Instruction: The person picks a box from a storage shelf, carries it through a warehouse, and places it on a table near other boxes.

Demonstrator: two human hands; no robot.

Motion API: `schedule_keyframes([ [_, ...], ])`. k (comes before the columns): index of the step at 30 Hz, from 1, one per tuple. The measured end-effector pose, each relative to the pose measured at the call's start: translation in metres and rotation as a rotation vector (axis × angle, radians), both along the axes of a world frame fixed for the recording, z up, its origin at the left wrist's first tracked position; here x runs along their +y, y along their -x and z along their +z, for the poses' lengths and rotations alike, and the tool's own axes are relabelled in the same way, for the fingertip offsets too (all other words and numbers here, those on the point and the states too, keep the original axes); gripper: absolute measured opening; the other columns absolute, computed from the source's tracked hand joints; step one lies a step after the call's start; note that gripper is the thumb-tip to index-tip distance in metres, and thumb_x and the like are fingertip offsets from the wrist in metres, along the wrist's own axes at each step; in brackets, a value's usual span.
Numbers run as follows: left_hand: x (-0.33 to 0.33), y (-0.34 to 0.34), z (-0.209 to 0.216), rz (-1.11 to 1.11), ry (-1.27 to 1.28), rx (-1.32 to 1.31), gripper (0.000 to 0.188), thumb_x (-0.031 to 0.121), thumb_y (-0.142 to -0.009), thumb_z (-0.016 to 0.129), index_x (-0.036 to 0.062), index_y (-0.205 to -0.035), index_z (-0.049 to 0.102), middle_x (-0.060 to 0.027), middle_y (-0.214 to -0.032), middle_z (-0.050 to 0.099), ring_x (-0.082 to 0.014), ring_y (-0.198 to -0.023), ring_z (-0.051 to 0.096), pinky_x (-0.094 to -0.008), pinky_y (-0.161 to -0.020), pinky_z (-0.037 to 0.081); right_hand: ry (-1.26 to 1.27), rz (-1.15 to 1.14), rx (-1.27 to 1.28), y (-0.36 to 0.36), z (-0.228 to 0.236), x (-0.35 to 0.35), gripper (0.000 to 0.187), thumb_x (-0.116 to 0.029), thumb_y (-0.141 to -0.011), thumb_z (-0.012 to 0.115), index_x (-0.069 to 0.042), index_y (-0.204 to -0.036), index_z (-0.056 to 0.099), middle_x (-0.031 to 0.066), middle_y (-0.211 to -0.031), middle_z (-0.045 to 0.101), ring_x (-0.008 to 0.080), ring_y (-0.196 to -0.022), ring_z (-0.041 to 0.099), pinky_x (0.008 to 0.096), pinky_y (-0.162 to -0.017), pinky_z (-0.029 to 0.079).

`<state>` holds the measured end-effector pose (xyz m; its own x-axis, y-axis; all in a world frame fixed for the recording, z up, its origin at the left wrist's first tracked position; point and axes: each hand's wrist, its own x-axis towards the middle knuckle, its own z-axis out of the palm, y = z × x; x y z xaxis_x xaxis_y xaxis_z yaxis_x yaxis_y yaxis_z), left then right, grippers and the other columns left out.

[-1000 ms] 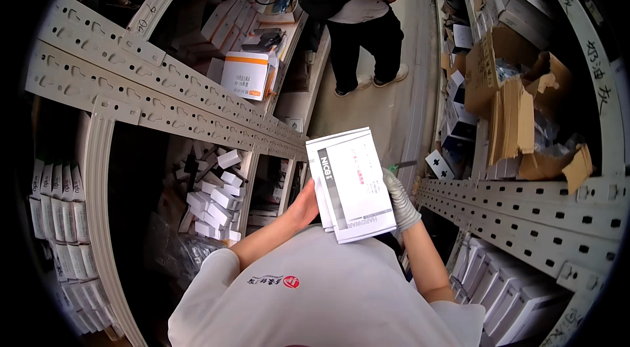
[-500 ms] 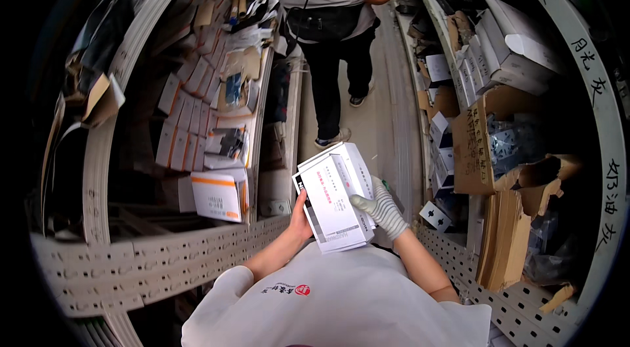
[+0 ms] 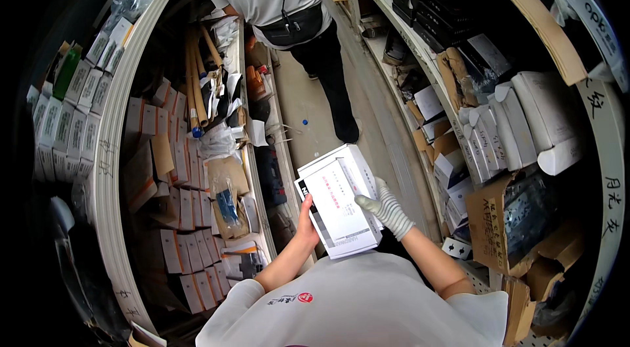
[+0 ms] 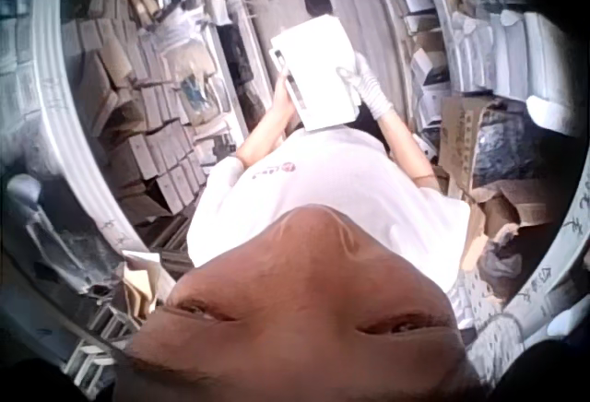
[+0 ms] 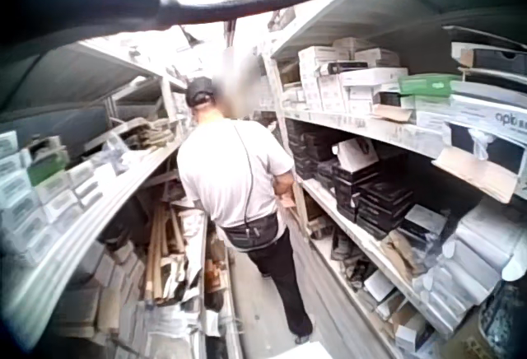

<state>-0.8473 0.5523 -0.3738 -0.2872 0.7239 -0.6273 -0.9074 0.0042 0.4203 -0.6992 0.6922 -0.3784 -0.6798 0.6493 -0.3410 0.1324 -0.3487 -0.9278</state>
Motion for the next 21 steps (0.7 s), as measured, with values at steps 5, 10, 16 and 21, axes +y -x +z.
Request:
schedule_keyframes([
  [5,0.067,0.071,-0.016,0.059,0.057,0.055,0.065,0.048,-0.086,0.054,0.0061,-0.133,0.038,-0.0123,-0.129,0.048,-0.0262,-0.116,0.049,-0.0402,-0.099,0.04,0.173,0.102,0.082,0.088,-0.008,0.087,0.104,-0.053,-0.064,0.077,0.01,-0.13,0.028,0.0225,-0.121,0.048,0.0301,-0.118,0.045,0.034,-0.098,0.039],
  [10,0.149,0.144,0.008,0.111,0.204,0.18,0.073,0.055,-0.083,0.054,0.0075,-0.135,0.035,-0.0097,-0.135,0.044,-0.0263,-0.123,0.042,-0.0413,-0.103,0.034,0.32,0.363,0.085,0.182,-0.007,0.191,0.094,-0.05,-0.072,0.071,0.005,-0.134,0.029,0.0194,-0.127,0.045,0.0264,-0.12,0.043,0.034,-0.099,0.037],
  [16,0.223,0.228,-0.003,0.089,0.111,0.332,0.075,0.032,-0.08,0.068,0.0022,-0.137,0.028,-0.0118,-0.135,0.041,-0.0259,-0.126,0.039,-0.0404,-0.106,0.03,0.428,0.436,0.086,0.291,0.021,0.299,0.085,-0.051,-0.074,0.069,-0.001,-0.132,0.034,0.016,-0.123,0.049,0.0251,-0.118,0.045,0.0339,-0.098,0.038],
  [21,0.295,0.304,-0.002,-0.004,0.168,0.34,0.088,0.023,-0.078,0.07,0.0064,-0.142,0.012,-0.0105,-0.139,0.031,-0.0242,-0.13,0.03,-0.0377,-0.105,0.026,0.417,0.509,0.118,0.381,0.013,0.375,0.085,-0.053,-0.073,0.07,-0.002,-0.132,0.035,0.0141,-0.122,0.049,0.0234,-0.118,0.044,0.0316,-0.098,0.037],
])
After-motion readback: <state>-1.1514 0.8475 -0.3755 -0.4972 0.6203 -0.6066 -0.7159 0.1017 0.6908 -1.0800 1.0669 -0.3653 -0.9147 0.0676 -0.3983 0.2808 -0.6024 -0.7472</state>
